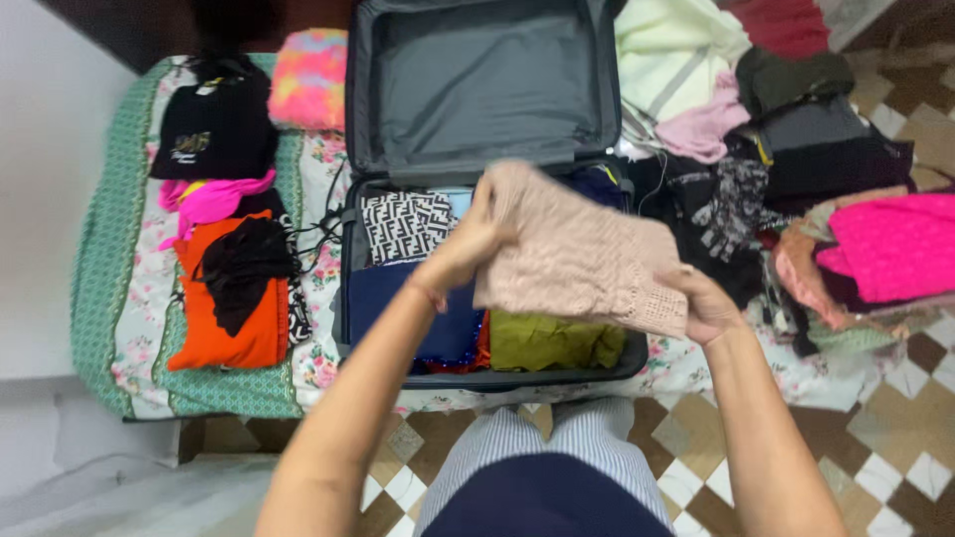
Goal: The person folds various clothing items, including a patterned top, a pink towel, a pink swimsuit, a yellow swimsuit, and black underwear, and places them into an open suitcase on a bed.
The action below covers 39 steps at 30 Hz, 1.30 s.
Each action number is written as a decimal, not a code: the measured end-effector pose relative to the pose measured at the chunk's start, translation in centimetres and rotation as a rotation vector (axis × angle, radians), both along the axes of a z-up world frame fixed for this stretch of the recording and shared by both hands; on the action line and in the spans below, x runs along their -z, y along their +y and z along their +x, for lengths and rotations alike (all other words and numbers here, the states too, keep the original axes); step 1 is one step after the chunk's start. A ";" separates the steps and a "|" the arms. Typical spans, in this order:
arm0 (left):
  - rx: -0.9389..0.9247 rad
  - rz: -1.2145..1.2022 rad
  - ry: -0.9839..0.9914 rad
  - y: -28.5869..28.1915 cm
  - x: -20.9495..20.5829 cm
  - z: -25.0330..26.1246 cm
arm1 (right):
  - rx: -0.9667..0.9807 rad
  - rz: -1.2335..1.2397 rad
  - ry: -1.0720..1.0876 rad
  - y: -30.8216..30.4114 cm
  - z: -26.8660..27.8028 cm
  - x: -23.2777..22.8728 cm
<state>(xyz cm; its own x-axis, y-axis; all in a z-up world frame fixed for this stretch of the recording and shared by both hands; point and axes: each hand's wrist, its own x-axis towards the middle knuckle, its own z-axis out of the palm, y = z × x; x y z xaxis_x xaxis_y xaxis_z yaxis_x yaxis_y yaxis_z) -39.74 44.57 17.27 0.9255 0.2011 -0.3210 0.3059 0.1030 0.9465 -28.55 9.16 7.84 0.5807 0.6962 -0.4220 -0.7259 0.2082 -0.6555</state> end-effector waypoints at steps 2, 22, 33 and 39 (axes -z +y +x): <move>-0.024 -0.042 0.208 0.0 5.6 -3.0 | -0.022 -0.219 -0.005 -0.2 -1.9 3.1; -0.088 0.565 0.352 -7.0 36.9 -11.2 | -0.130 -1.115 -0.514 2.2 -7.5 23.5; -0.073 0.447 0.413 -7.2 31.7 -13.0 | -0.116 -1.181 -0.904 3.4 -8.8 21.3; 0.158 1.045 0.195 -10.8 27.7 -13.9 | -0.320 -1.519 -1.149 6.2 -10.5 14.3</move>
<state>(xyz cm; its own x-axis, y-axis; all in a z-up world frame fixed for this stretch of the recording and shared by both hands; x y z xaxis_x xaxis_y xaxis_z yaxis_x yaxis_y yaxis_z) -53.69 33.74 -10.44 0.9165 0.3437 -0.2044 0.3999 -0.7832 0.4761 -39.09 15.31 -6.43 0.9232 0.2911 -0.2511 0.2284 -0.9407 -0.2508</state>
